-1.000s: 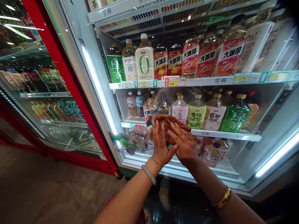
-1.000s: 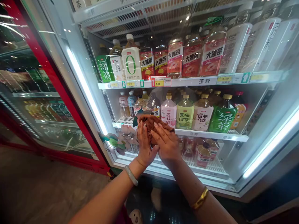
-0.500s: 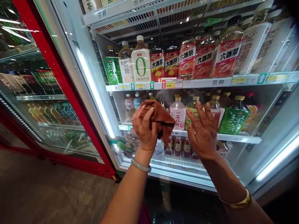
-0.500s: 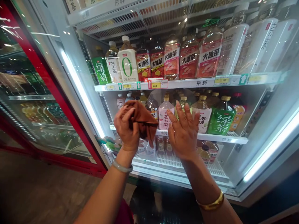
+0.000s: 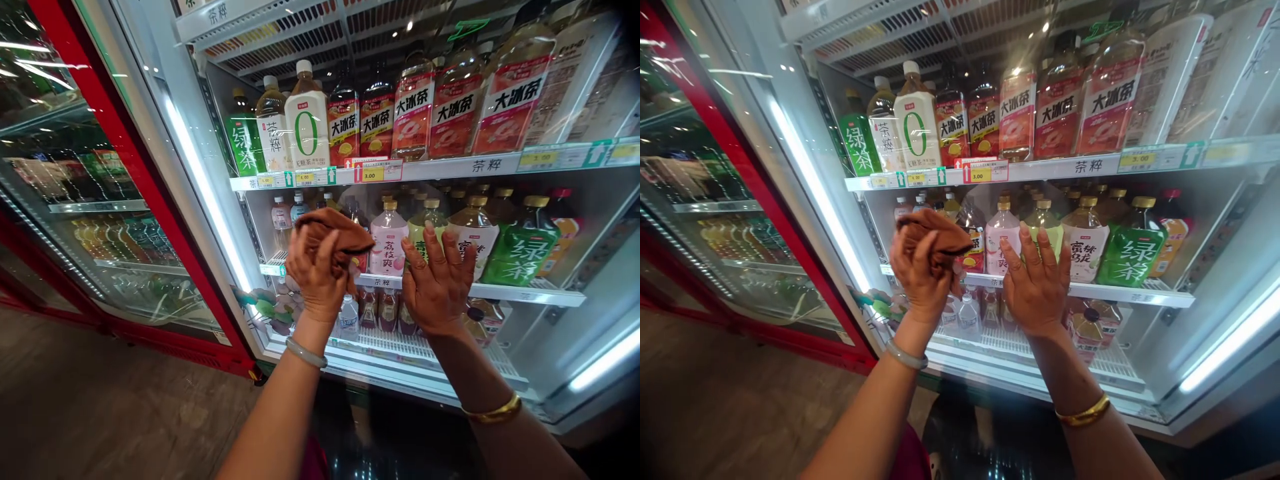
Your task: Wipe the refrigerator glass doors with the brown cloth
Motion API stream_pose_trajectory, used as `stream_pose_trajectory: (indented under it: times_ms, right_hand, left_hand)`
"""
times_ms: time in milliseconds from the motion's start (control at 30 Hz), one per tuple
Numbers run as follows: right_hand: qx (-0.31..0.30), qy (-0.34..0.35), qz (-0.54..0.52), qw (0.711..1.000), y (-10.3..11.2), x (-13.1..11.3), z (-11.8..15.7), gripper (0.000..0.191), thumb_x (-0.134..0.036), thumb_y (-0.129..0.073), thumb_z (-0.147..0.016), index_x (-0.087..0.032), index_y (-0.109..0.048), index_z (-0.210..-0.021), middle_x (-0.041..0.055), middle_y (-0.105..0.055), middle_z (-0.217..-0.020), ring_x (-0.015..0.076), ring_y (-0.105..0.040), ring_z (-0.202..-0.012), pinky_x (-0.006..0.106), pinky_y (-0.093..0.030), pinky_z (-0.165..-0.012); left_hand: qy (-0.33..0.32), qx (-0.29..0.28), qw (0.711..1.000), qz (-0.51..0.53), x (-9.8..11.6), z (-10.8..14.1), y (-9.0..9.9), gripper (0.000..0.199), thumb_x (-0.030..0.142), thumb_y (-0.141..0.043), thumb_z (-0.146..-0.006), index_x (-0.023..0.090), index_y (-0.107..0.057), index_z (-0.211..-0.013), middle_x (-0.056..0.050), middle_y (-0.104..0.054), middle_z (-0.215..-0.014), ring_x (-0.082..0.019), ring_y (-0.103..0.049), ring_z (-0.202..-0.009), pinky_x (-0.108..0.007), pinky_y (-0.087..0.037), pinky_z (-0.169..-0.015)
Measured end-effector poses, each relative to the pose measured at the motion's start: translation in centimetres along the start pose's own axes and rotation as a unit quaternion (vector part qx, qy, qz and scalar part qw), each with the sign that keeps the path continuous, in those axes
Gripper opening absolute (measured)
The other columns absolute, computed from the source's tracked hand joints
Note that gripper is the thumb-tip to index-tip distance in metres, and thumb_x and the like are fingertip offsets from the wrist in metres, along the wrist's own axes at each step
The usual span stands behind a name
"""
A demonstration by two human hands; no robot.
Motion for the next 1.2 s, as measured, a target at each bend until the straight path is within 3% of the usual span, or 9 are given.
stream_pose_trajectory:
  times_ms: [133, 267, 367, 467, 600, 667, 867, 967, 1200]
  right_hand:
    - [0.000, 0.004, 0.003, 1.000, 0.0, 0.0, 0.0, 0.070, -0.022, -0.064, -0.093, -0.031, -0.042, -0.160, 0.0028, -0.039, -0.168, 0.0201, -0.025, -0.162, 0.048, -0.016, -0.134]
    - [-0.001, -0.002, -0.004, 1.000, -0.1, 0.2, 0.2, 0.066, -0.025, -0.060, -0.096, -0.032, -0.042, -0.159, 0.0042, -0.041, -0.168, 0.0229, -0.028, -0.161, 0.053, -0.020, -0.133]
    - [0.005, -0.007, -0.012, 1.000, -0.2, 0.3, 0.3, 0.064, -0.024, -0.053, -0.099, -0.030, -0.040, -0.161, 0.0052, -0.044, -0.165, 0.0222, -0.029, -0.161, 0.053, -0.021, -0.133]
    - [0.003, -0.013, -0.011, 1.000, -0.3, 0.3, 0.3, 0.067, -0.024, -0.051, -0.099, -0.028, -0.035, -0.163, 0.0062, -0.047, -0.163, 0.0217, -0.029, -0.161, 0.053, -0.020, -0.133]
    - [-0.020, -0.018, -0.003, 1.000, -0.4, 0.4, 0.4, 0.071, -0.027, -0.054, -0.099, -0.030, -0.029, -0.166, 0.0051, -0.044, -0.165, 0.0232, -0.029, -0.161, 0.054, -0.019, -0.134]
    - [-0.028, -0.026, -0.009, 0.999, -0.4, 0.5, 0.5, 0.071, -0.030, -0.052, -0.101, -0.032, -0.026, -0.166, 0.0049, -0.043, -0.166, 0.0251, -0.030, -0.161, 0.056, -0.020, -0.133]
    - [-0.027, -0.031, -0.037, 0.998, -0.3, 0.5, 0.5, 0.063, -0.038, -0.045, -0.104, -0.032, -0.031, -0.165, 0.0047, -0.041, -0.168, 0.0257, -0.029, -0.161, 0.056, -0.017, -0.133]
    - [-0.019, -0.042, -0.034, 0.998, -0.1, 0.4, 0.2, 0.060, -0.036, -0.044, -0.104, -0.033, -0.035, -0.163, 0.0053, -0.043, -0.166, 0.0268, -0.034, -0.159, 0.058, -0.019, -0.132]
    - [-0.010, -0.034, -0.037, 0.999, 0.7, 1.3, -0.9, 0.061, -0.032, -0.050, -0.103, -0.036, -0.035, -0.163, 0.0030, -0.041, -0.167, 0.0279, -0.031, -0.160, 0.063, -0.012, -0.133]
  left_hand:
    - [0.083, 0.023, 0.996, -0.023, 1.0, -0.3, -0.3, 0.050, 0.030, -0.072, -0.086, 0.027, -0.066, -0.136, -0.016, -0.049, -0.150, -0.034, -0.046, -0.143, -0.053, -0.036, -0.121]
    - [-0.028, 0.005, 0.999, 0.029, 5.7, 3.7, -1.5, 0.036, 0.028, -0.068, -0.085, 0.030, -0.075, -0.121, -0.013, -0.053, -0.141, -0.035, -0.043, -0.144, -0.053, -0.035, -0.120]
    - [-0.084, -0.023, 0.994, 0.069, 7.3, 4.9, -1.9, 0.031, 0.031, -0.064, -0.088, 0.030, -0.076, -0.116, -0.013, -0.054, -0.139, -0.034, -0.044, -0.143, -0.052, -0.035, -0.119]
    - [-0.077, -0.014, 0.995, 0.063, 6.1, 2.6, -1.3, 0.033, 0.024, -0.062, -0.089, 0.031, -0.075, -0.118, -0.011, -0.055, -0.140, -0.032, -0.045, -0.142, -0.049, -0.034, -0.119]
    - [0.101, 0.031, 0.994, -0.017, 1.8, -1.6, -0.1, 0.043, 0.021, -0.066, -0.085, 0.027, -0.068, -0.128, -0.014, -0.052, -0.144, -0.032, -0.049, -0.137, -0.049, -0.035, -0.118]
    - [0.135, 0.032, 0.990, -0.039, 1.0, -1.6, 0.0, 0.043, 0.026, -0.068, -0.085, 0.025, -0.068, -0.128, -0.014, -0.053, -0.143, -0.032, -0.050, -0.135, -0.049, -0.038, -0.117]
    - [-0.034, -0.015, 0.999, 0.030, 5.7, 4.1, -1.0, 0.036, 0.025, -0.066, -0.082, 0.028, -0.074, -0.117, -0.013, -0.055, -0.133, -0.032, -0.049, -0.133, -0.049, -0.037, -0.116]
    - [-0.099, -0.052, 0.992, 0.063, 6.8, 4.7, -1.3, 0.037, 0.028, -0.067, -0.083, 0.031, -0.074, -0.120, -0.012, -0.056, -0.134, -0.032, -0.048, -0.135, -0.049, -0.036, -0.117]
    - [0.091, 0.012, 0.996, -0.001, 1.0, -1.9, 0.1, 0.053, 0.019, -0.067, -0.083, 0.024, -0.064, -0.135, -0.014, -0.042, -0.161, -0.033, -0.041, -0.148, -0.050, -0.030, -0.124]
Point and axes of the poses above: each hand's wrist, its own z-axis away from the middle knuckle, its own y-axis out of the back of the hand, x = y × z, the point moved 4 cm from there along -z, towards the middle knuckle
